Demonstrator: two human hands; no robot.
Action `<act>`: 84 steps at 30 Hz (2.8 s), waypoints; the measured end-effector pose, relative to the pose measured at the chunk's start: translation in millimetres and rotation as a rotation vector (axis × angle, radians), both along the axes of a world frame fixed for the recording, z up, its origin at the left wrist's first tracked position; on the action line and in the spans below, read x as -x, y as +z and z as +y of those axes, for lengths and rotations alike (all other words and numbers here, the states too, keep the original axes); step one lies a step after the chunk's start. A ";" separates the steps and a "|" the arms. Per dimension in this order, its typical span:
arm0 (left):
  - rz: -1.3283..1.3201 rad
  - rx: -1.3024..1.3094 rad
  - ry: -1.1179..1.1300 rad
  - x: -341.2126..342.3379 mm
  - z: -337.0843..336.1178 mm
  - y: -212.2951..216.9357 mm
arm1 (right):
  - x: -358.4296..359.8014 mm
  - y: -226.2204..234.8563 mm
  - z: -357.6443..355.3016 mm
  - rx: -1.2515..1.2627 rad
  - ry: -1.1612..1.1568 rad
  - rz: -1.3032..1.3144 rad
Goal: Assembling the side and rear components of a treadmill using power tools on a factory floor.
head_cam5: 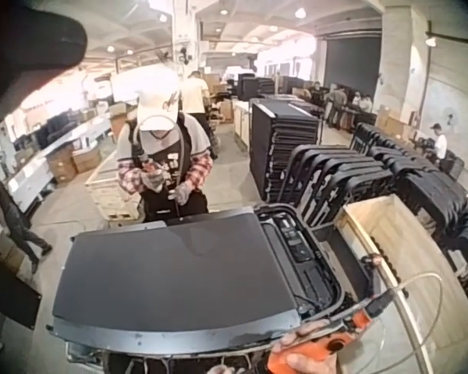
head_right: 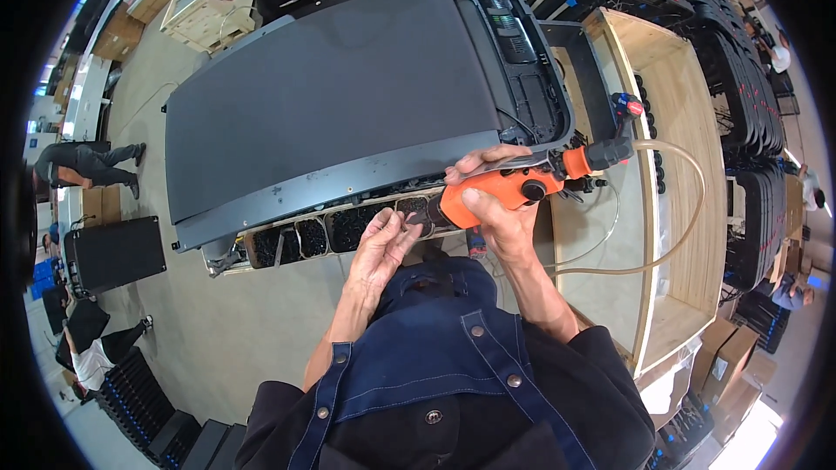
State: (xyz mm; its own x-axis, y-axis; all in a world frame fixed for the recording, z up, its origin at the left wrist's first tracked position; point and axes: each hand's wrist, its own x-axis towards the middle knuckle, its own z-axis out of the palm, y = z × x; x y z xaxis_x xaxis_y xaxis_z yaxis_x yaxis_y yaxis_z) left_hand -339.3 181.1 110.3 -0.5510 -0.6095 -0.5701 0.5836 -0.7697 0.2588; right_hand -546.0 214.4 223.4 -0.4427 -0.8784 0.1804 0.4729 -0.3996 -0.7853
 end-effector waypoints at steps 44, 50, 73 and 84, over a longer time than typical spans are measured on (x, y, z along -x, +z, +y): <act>-0.230 -0.244 -0.274 -107.4 -43.3 -26.6 | -156.1 1.3 -132.6 -0.189 0.138 0.820; -0.132 0.029 -0.312 -147.9 -38.3 -24.0 | -158.3 -1.6 -131.9 -0.303 0.133 0.805; -0.005 0.203 0.021 -180.2 -47.0 13.0 | -160.2 2.8 -97.8 -0.110 0.087 -0.165; -0.774 1.007 -0.031 -231.4 -79.4 24.3 | -223.3 -1.9 -111.7 -0.145 0.035 -0.148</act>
